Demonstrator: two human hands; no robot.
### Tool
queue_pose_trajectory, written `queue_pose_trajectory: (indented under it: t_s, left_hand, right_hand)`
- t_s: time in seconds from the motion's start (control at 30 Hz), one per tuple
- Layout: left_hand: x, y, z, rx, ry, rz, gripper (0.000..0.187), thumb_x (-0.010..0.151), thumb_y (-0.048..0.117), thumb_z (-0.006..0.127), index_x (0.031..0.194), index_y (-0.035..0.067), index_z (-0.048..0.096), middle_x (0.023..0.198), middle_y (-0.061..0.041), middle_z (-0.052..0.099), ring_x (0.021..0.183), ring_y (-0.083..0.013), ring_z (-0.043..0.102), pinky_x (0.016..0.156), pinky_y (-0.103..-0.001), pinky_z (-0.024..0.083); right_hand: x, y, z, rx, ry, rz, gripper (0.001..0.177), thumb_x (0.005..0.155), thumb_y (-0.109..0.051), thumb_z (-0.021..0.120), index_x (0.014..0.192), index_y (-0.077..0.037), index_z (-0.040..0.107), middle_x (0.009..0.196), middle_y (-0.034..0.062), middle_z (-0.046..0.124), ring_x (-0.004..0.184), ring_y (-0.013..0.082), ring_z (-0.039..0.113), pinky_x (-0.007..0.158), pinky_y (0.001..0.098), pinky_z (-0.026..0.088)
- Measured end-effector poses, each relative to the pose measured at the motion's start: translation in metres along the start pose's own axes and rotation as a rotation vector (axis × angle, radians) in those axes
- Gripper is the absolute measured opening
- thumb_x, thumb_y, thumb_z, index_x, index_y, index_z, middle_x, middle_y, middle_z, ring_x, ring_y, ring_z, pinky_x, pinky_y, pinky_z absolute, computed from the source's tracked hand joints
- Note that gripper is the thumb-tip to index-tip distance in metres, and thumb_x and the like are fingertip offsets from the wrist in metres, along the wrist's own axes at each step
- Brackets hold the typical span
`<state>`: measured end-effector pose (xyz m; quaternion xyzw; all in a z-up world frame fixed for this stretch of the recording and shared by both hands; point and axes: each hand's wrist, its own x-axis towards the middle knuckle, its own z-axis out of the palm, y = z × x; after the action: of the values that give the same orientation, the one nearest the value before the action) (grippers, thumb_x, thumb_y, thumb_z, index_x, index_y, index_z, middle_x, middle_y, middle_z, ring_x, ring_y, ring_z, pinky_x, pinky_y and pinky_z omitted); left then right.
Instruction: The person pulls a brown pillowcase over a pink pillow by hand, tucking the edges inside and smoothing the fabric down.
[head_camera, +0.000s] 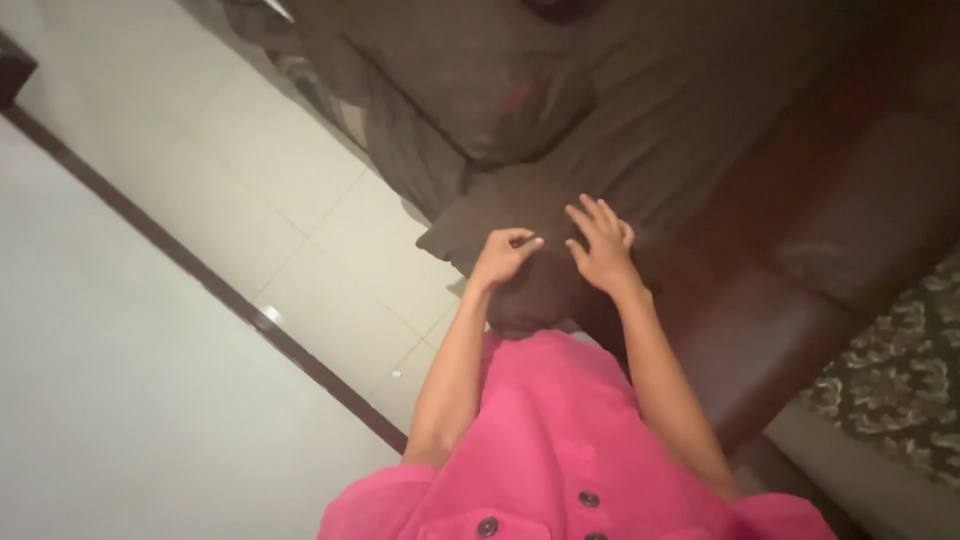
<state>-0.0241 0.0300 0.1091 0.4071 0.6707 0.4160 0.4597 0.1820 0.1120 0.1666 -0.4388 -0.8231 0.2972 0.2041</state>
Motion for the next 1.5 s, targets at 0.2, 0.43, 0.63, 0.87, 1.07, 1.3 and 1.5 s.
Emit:
queue_pose_trajectory:
  t_s: [0.2,0.43,0.63,0.87,1.07,1.3,1.5]
  left_hand:
    - [-0.022,-0.002,-0.001,-0.012,-0.151,-0.035,0.038,0.086,0.027,0.080,0.108,-0.003,0.076,0.105,-0.016,0.079,0.102,-0.0238,0.073,0.092,-0.036,0.055]
    - [-0.044,-0.028,0.012,0.169,-0.094,-0.120,0.048,0.081,0.035,0.081,0.113,-0.001,0.075,0.110,-0.019,0.076,0.107,-0.0307,0.072,0.095,-0.036,0.053]
    - [-0.048,-0.046,0.039,0.208,-0.205,-0.336,0.042,0.089,0.042,0.073,0.108,0.004,0.076,0.107,-0.018,0.076,0.104,-0.0308,0.071,0.093,-0.039,0.053]
    - [-0.044,0.032,0.051,0.099,0.057,-0.042,0.031,0.088,0.030,0.077,0.103,0.003,0.072,0.101,-0.014,0.076,0.099,-0.0250,0.070,0.089,-0.036,0.053]
    - [-0.032,0.065,0.050,-0.025,0.051,-0.067,0.027,0.086,0.022,0.080,0.102,0.001,0.073,0.096,-0.008,0.076,0.094,-0.0167,0.068,0.088,-0.032,0.054]
    - [0.015,0.091,0.042,-0.106,0.216,0.123,0.022,0.090,0.017,0.077,0.102,0.000,0.072,0.095,-0.005,0.076,0.092,-0.0120,0.069,0.087,-0.028,0.054]
    - [0.060,0.123,-0.008,-0.418,0.314,-0.026,0.019,0.102,0.015,0.073,0.105,-0.003,0.076,0.082,-0.004,0.066,0.069,-0.0130,0.053,0.063,-0.030,0.041]
  right_hand:
    - [0.003,0.044,0.024,-0.154,-0.599,0.048,0.024,0.096,-0.028,0.068,0.115,-0.014,0.068,0.126,0.0089,0.068,0.133,0.0234,0.056,0.119,0.0583,0.025]
    - [-0.015,0.070,0.008,0.113,-0.549,0.134,0.037,0.088,-0.034,0.075,0.109,-0.004,0.067,0.104,0.0218,0.073,0.100,0.0382,0.069,0.083,0.0430,0.052]
    - [-0.032,0.101,-0.017,0.214,-0.609,0.307,0.034,0.090,-0.032,0.075,0.105,-0.001,0.071,0.100,0.0168,0.074,0.095,0.0254,0.068,0.087,0.0388,0.052]
    - [-0.040,0.109,-0.054,0.469,-0.471,0.383,0.028,0.088,-0.021,0.076,0.109,-0.003,0.073,0.102,0.0094,0.073,0.099,0.0176,0.065,0.089,0.0343,0.052]
    - [-0.036,0.093,-0.068,0.441,-0.327,0.351,0.032,0.081,-0.014,0.084,0.108,-0.002,0.073,0.098,0.0057,0.073,0.094,0.0139,0.064,0.085,0.0312,0.050]
    - [0.006,0.065,-0.058,0.534,0.052,0.419,0.018,0.081,-0.002,0.078,0.095,-0.003,0.066,0.085,0.0024,0.065,0.080,0.0106,0.058,0.073,0.0294,0.049]
    - [0.080,0.026,-0.058,0.410,0.342,0.090,0.024,0.071,0.013,0.061,0.089,-0.001,0.057,0.086,0.0049,0.055,0.083,0.0169,0.055,0.077,0.0303,0.047]
